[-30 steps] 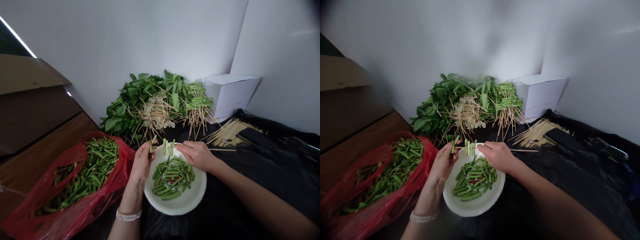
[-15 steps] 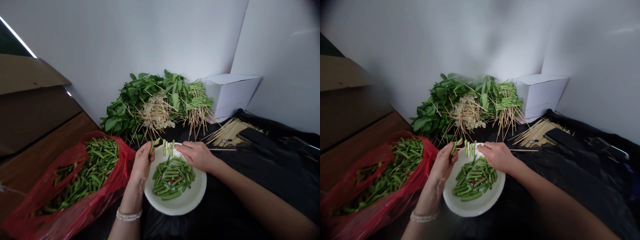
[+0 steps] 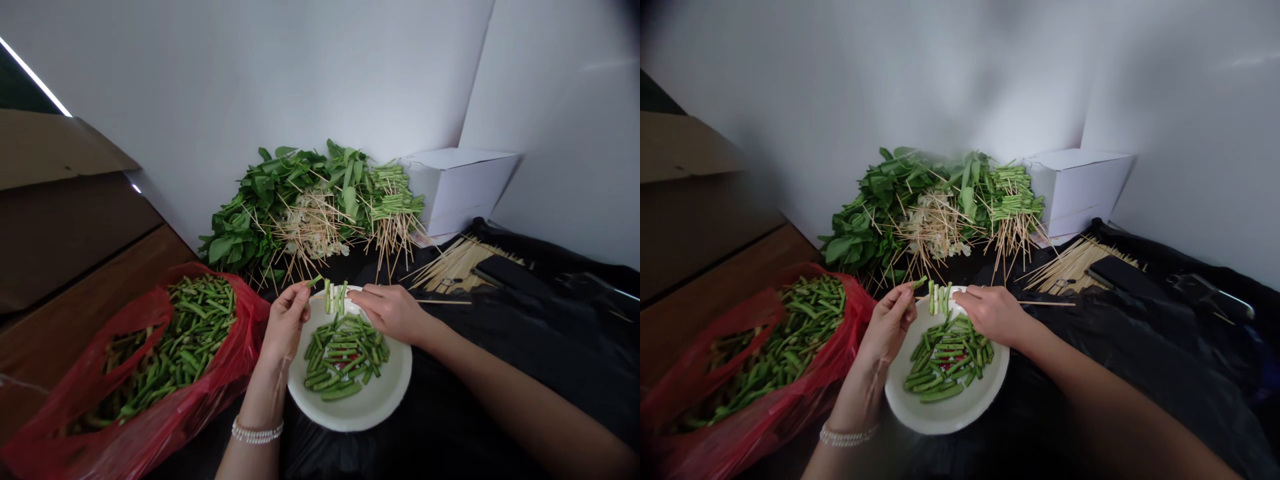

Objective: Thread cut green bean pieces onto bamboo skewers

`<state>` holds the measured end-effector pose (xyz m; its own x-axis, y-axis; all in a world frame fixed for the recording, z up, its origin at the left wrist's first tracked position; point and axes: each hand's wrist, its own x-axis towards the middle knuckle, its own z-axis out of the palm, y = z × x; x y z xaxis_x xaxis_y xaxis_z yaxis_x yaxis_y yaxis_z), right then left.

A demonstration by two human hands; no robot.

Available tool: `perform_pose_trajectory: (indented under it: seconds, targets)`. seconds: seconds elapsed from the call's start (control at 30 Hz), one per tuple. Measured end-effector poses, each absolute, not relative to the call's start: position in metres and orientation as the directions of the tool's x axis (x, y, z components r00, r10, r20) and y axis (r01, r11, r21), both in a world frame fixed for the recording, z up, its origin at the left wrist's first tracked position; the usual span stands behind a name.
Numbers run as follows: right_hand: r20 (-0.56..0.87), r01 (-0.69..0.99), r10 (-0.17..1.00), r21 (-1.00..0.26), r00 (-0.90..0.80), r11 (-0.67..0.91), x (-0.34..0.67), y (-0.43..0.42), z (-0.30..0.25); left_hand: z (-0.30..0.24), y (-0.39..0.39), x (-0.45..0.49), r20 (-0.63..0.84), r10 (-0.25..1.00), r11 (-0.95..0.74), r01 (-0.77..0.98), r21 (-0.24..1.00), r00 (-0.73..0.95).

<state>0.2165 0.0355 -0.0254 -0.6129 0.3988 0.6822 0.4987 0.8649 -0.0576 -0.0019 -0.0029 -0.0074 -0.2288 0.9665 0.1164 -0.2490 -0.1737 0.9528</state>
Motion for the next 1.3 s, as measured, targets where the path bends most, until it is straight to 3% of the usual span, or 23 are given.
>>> perform_pose_trajectory:
  seconds: [0.4,0.6,0.87,1.13,1.3]
  targets:
    - [0.7,0.472,0.402,-0.105,-0.59,0.875,0.2171,0.0382,-0.0296,-0.0062,-0.0026,-0.0026,-0.015,0.975,-0.072,-0.373,0.925,-0.224]
    - [0.73,0.478,0.419,-0.144,-0.54,0.867,0.2176,0.0394,-0.0307,-0.0073,-0.0005,-0.0038,0.003,0.945,-0.148,-0.419,0.896,-0.327]
    - [0.742,0.479,0.411,-0.138,-0.529,0.867,0.2178,0.0399,-0.0317,-0.004,-0.004,-0.0016,0.04,0.94,-0.165,-0.35,0.922,-0.339]
    - [0.721,0.435,0.399,-0.15,-0.566,0.888,0.218,0.0406,-0.0314,-0.0065,-0.0051,-0.0026,-0.036,0.979,-0.047,-0.391,0.919,-0.203]
    - [0.706,0.434,0.379,-0.111,-0.599,0.894,0.2165,0.0387,-0.0291,-0.0064,-0.0071,0.0017,-0.055,0.992,0.021,-0.283,0.959,-0.112]
